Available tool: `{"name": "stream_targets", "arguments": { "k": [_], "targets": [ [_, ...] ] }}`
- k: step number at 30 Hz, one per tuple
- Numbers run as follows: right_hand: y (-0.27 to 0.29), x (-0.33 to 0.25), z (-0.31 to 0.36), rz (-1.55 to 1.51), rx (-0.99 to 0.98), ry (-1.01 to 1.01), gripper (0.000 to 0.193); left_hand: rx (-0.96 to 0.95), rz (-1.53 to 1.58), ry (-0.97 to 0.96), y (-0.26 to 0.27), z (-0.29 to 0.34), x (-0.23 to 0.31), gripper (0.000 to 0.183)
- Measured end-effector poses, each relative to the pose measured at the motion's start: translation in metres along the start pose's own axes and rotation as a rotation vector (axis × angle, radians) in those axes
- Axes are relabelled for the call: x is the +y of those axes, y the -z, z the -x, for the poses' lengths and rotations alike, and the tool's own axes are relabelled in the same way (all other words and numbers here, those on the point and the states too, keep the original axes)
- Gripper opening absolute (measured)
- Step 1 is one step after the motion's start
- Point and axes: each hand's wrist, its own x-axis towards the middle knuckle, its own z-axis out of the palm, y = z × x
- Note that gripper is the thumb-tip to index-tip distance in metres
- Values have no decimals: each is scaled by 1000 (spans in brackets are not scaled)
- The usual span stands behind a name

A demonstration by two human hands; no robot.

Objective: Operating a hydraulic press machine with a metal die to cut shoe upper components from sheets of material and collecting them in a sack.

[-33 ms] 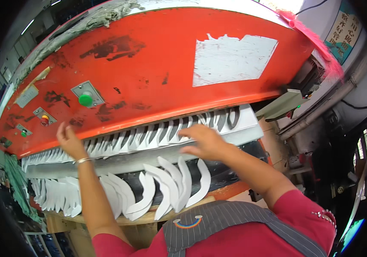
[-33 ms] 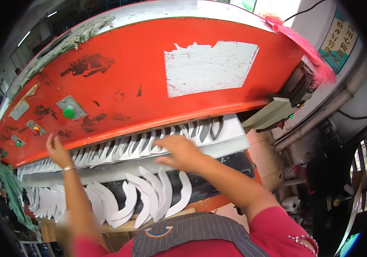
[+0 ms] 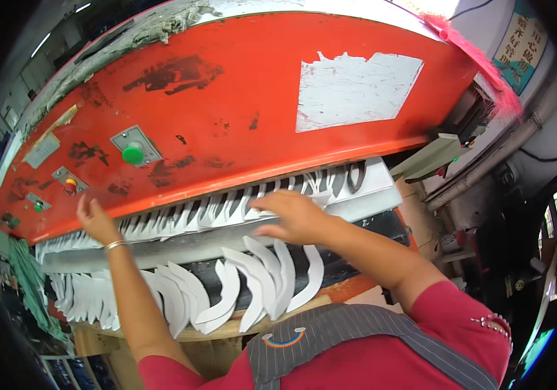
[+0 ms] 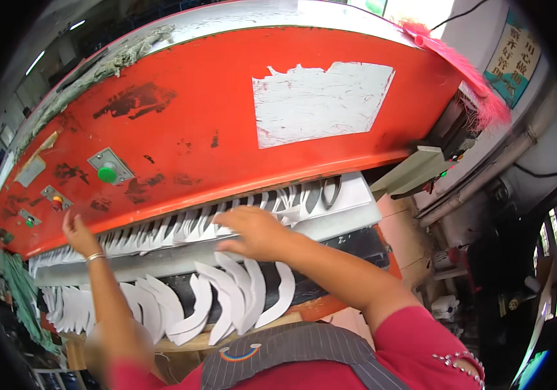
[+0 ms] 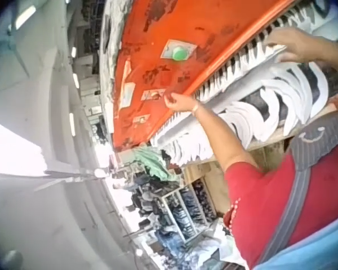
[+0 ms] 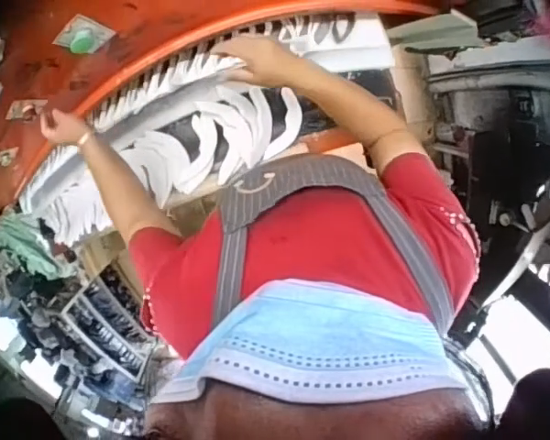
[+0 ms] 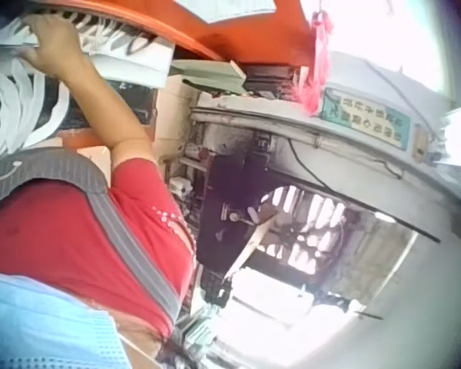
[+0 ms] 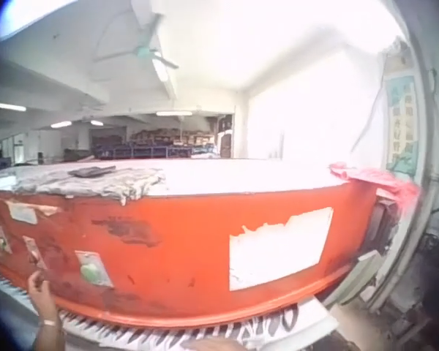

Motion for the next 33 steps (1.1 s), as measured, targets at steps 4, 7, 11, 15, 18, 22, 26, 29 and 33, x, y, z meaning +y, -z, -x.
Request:
{"name": "stream_targets", "arguments": {
  "k": [4,7,11,15,18,22,26,29,33],
  "targets": [
    [-42,-79,-126,-173,27,156,51,342,-721,-378,144,-168,-109,56],
    [-56,-83,-187,-12,283,134,43,164,-958,33,123,-230,-120,77],
    [-60,-112,-198,-3,385,108,30,-285,-675,-3,217,-275,-94,53],
    [-64,-85,-147,-92,66,70,32,-470,-501,-6,208,-173,-60,47],
    [-40,-56,-62,-161,-173,-77,30,-824,-326,-44,151,-38,27,27],
    [-8,-48,31,-85,-665,-299,33,-1249,-151,-122,114,179,187,24],
    [18,-44,100,-76,-744,-402,33,-1488,54,-529,65,304,219,36],
    [16,-39,139,-83,-665,-502,34,-1438,-183,-635,47,344,230,40],
    [13,-37,178,-188,-467,-499,38,-1275,-290,-670,44,374,230,31]
  ]
}}
